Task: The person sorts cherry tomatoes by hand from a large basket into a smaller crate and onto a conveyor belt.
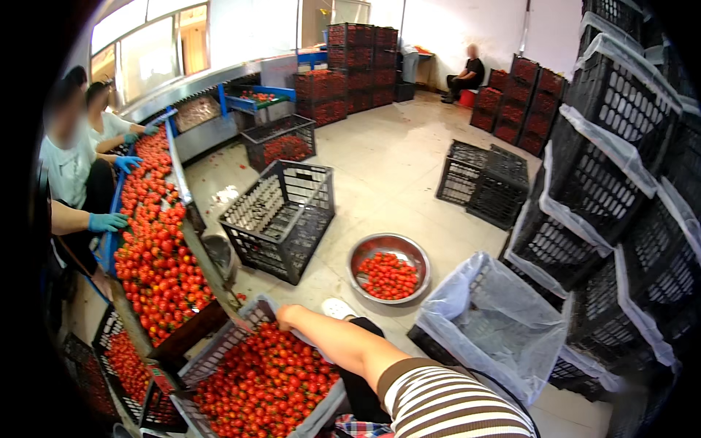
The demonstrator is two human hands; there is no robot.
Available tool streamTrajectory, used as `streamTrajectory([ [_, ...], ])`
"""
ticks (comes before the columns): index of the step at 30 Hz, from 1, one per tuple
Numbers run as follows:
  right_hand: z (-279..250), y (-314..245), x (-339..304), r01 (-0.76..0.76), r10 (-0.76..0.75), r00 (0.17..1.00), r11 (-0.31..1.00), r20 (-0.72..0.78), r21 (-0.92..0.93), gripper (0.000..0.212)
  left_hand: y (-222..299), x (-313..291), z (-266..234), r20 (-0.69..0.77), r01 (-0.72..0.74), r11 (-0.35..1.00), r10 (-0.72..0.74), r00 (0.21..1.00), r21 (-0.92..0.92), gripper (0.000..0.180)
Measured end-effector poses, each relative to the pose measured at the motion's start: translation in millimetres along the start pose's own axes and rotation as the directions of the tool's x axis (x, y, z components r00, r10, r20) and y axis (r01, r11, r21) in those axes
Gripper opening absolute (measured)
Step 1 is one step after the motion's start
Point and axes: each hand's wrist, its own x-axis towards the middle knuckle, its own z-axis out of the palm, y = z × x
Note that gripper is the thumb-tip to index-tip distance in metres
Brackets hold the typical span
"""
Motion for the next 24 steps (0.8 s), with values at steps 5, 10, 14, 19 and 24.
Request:
streamTrajectory([
  [5,-12.8,-9.5,-0.1,0.076,-0.077,0.996,0.997,0.048,0.019,0.039,-11.8,12.3,-0.6,0.076,-0.188,0.961,0.176,0.981,0.202,0.038],
  [10,-56.3,2.9,10.9,-0.085,0.096,0.985,0.993,0.141,-0.076,0.044,29.9,23.2,-33.0,0.293,0.227,0.955,-0.166,0.942,-0.189,0.046],
  [14,-94.8,33.4,50.4,-0.258,0.267,0.964,0.945,-0.018,0.201,0.036,61.6,26.3,-89.3,0.119,0.107,0.961,-0.078,0.990,-0.256,0.040],
  [19,-89.0,34.5,52.6,0.019,0.165,0.909,0.900,-0.382,0.436,0.040,34.5,27.8,-98.2,0.005,-0.061,0.992,0.061,0.998,-0.109,0.034],
  [24,-76.5,39.0,61.8,-0.039,0.081,0.987,0.957,-0.136,0.288,0.052,52.0,16.2,-105.7,0.125,0.032,0.980,-0.008,0.992,-0.194,0.040],
])
